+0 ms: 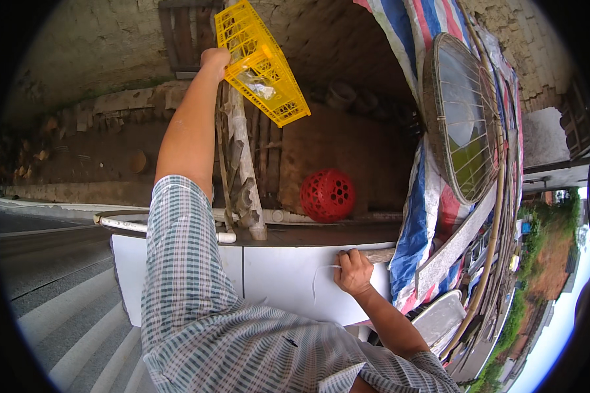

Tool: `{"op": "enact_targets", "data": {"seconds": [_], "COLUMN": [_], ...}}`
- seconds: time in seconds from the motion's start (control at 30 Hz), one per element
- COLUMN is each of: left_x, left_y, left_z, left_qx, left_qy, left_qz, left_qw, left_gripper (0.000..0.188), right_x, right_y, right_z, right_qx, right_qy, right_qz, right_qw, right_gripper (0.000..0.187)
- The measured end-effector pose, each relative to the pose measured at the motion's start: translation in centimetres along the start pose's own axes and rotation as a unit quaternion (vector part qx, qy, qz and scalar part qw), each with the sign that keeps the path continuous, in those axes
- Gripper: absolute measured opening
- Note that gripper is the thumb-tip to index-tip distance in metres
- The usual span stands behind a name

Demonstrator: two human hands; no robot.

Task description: The person threads a white plastic tie through the holes of a yellow plastic crate, ties it, and secures it. They then walk down a set of stairs and place the crate on a cluttered shelf.

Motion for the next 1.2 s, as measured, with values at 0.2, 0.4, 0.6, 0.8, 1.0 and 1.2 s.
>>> {"op": "enact_targets", "data": {"seconds": [0.2, 0.4, 0.6, 0.8, 1.0, 1.2], "left_x": [1.4, 3.0, 2.6, -0.3, -3.4, -8.5], "left_y": [3.4, 4.6, 1.3, 1.6, 1.7, -0.5], "left_z": [-2.6, -4.1, -3.6, -3.3, -0.7, 3.9], "left_qx": [0.015, 0.092, 0.094, 0.077, 0.023, -0.064], "left_qy": [-0.238, -0.469, -0.509, -0.374, -0.155, 0.168], "left_qz": [-0.006, 0.095, 0.118, 0.029, 0.020, -0.005], "left_qw": [0.971, 0.873, 0.847, 0.924, 0.987, 0.984], "left_gripper": [0.039, 0.048, 0.049, 0.036, 0.028, 0.025], "right_x": [-0.1, 0.2, -0.1, 0.2, 0.0, 0.1], "right_y": [-0.1, 0.2, -0.2, 0.2, 0.0, -0.1], "right_z": [0.1, -0.2, 0.2, -0.1, 0.2, 0.1], "right_qx": [0.008, 0.019, 0.007, 0.027, 0.025, 0.025], "right_qy": [0.005, 0.012, 0.017, 0.015, 0.011, 0.011], "right_qz": [0.007, 0.007, -0.010, -0.008, -0.012, -0.006], "right_qw": [1.000, 1.000, 1.000, 1.000, 1.000, 1.000], "right_gripper": [0.018, 0.018, 0.015, 0.016, 0.014, 0.013]}}
Point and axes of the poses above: each hand's wrist, its own y-axis away from the middle knuckle, its own x-axis out of the palm, z = x × y, the point moved 5 cm from there along -y, towards the middle knuckle, and after that the axes turned 4 degrees about x, right-handed, at the moved point
